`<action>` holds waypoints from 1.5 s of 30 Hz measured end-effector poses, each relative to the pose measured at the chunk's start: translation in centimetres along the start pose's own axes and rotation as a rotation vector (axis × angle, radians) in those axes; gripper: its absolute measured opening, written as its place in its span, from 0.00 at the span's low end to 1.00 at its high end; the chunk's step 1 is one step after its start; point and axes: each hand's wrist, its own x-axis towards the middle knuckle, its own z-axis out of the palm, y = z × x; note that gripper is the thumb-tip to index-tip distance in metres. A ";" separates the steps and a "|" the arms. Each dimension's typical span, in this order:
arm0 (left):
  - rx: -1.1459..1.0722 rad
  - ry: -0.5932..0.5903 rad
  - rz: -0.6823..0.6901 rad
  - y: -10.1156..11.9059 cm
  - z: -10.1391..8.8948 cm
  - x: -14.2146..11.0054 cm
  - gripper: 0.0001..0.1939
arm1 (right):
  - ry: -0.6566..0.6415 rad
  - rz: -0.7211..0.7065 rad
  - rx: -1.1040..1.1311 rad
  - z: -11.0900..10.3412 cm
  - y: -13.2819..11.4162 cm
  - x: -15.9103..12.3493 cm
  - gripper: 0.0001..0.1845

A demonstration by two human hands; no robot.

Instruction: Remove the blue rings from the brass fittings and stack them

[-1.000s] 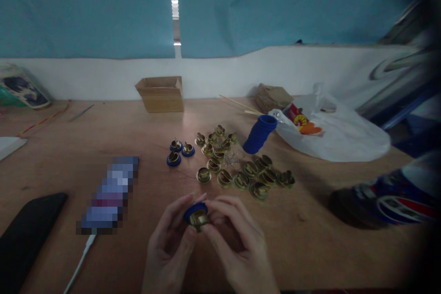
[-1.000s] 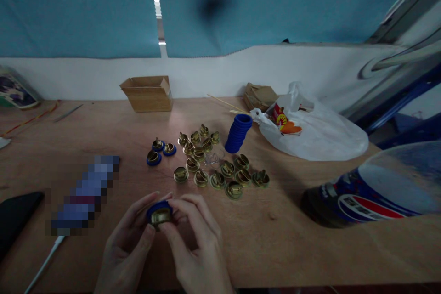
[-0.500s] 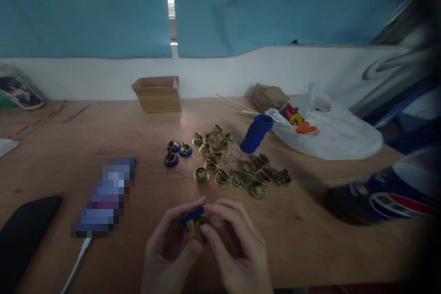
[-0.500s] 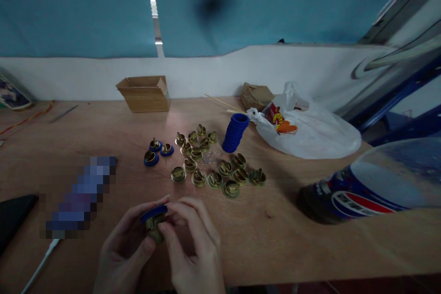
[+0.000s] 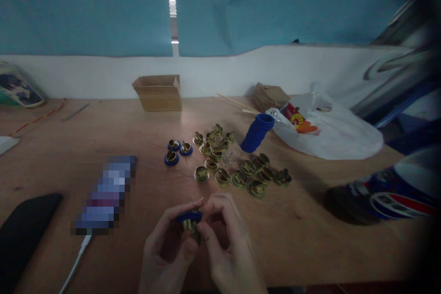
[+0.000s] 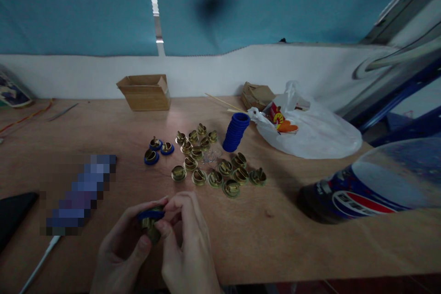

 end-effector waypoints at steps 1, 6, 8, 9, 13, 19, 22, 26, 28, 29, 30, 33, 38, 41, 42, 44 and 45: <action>0.007 0.002 0.003 0.0 0.0 0.0 0.16 | -0.015 0.004 0.012 0.0 0.1 0.1 0.12; -0.055 -0.087 0.018 -0.5 0.1 -0.1 0.21 | -0.059 0.011 -0.007 -0.5 0.4 0.0 0.09; -0.026 -0.139 0.034 -0.8 -0.1 -0.1 0.21 | -0.072 0.010 -0.044 -0.8 0.3 -0.2 0.09; 0.000 -0.164 0.036 -0.9 -0.2 -0.1 0.21 | -0.078 0.009 -0.067 -0.9 0.2 -0.3 0.09; -0.008 -0.143 0.022 -0.8 -0.5 0.2 0.20 | -0.106 -0.014 -0.137 -1.0 0.0 -0.8 0.10; 0.019 -0.122 0.009 -0.5 -0.5 0.5 0.18 | -0.160 -0.041 -0.148 -1.0 0.0 -1.1 0.11; 0.097 -0.023 -0.020 -0.5 -0.5 0.6 0.17 | -0.125 -0.060 -0.153 -0.9 -0.3 -1.1 0.11; 0.145 0.073 -0.037 -0.4 -0.4 0.7 0.18 | 0.006 -0.091 -0.115 -0.3 -0.8 -1.4 0.14; 0.112 0.131 -0.047 -0.4 -0.2 0.6 0.16 | 0.115 -0.066 -0.068 0.0 -0.8 -1.5 0.14; 0.101 0.149 -0.044 -0.4 -0.1 0.5 0.15 | 0.153 -0.046 -0.049 0.1 -0.8 -1.6 0.14; 0.093 0.154 -0.038 -0.4 0.1 0.4 0.13 | 0.178 -0.020 -0.037 0.1 -0.6 -1.6 0.14; 0.069 0.109 -0.047 -0.4 0.4 0.2 0.12 | 0.130 0.071 -0.004 -0.2 -0.2 -1.3 0.10; 0.027 0.051 -0.072 -0.1 1.0 0.2 0.10 | -0.007 0.253 0.161 -0.9 0.2 -0.7 0.07; 0.012 0.044 -0.082 -0.1 1.1 0.3 0.11 | -0.120 0.364 0.286 -1.4 0.2 -0.8 0.13; 0.019 0.051 -0.078 -0.2 1.0 0.3 0.10 | -0.163 0.393 0.326 -1.6 0.2 -0.9 0.15; 0.067 0.072 -0.043 -0.4 0.6 0.4 0.09 | -0.203 0.429 0.378 -1.9 0.3 -1.1 0.16; 0.105 0.092 -0.015 -0.6 0.3 0.5 0.09 | -0.187 0.431 0.377 -2.0 0.3 -1.1 0.16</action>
